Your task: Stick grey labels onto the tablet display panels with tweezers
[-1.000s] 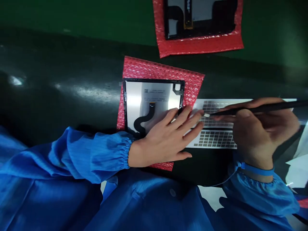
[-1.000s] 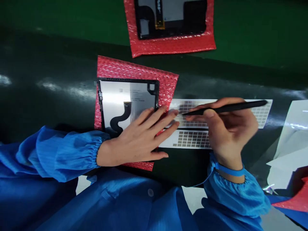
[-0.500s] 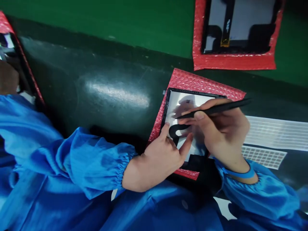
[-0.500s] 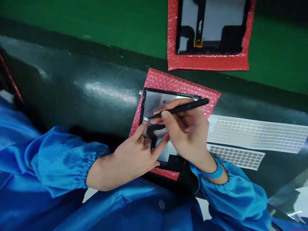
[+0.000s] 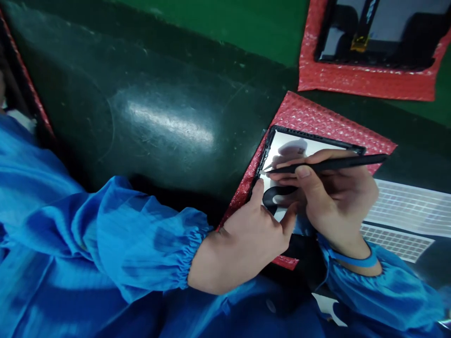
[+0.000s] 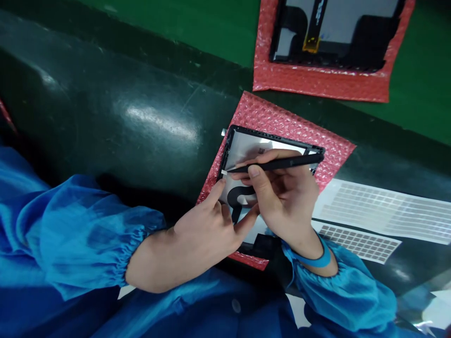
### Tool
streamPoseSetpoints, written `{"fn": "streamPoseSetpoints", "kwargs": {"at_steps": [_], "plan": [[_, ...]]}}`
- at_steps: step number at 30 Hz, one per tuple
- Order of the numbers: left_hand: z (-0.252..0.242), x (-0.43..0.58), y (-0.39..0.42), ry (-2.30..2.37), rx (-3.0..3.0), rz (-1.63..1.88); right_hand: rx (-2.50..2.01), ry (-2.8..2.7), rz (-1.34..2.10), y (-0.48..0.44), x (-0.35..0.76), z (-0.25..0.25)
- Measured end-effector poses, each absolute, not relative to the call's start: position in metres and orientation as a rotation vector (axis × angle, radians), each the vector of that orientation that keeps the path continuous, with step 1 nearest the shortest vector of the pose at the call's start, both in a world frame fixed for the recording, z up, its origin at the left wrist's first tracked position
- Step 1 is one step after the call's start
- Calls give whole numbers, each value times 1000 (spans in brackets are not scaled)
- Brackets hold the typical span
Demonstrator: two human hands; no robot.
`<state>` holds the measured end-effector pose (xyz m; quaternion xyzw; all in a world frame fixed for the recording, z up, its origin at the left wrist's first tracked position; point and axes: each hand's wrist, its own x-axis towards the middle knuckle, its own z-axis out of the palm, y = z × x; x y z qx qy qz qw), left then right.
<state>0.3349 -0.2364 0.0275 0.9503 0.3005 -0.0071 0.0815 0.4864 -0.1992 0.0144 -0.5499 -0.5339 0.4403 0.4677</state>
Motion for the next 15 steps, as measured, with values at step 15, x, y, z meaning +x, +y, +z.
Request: {"fn": "streamPoseSetpoints", "kwargs": {"at_steps": [15], "plan": [[30,331,-223,907,2901,17,-1368,-1268,1095,-199,487,15]]}}
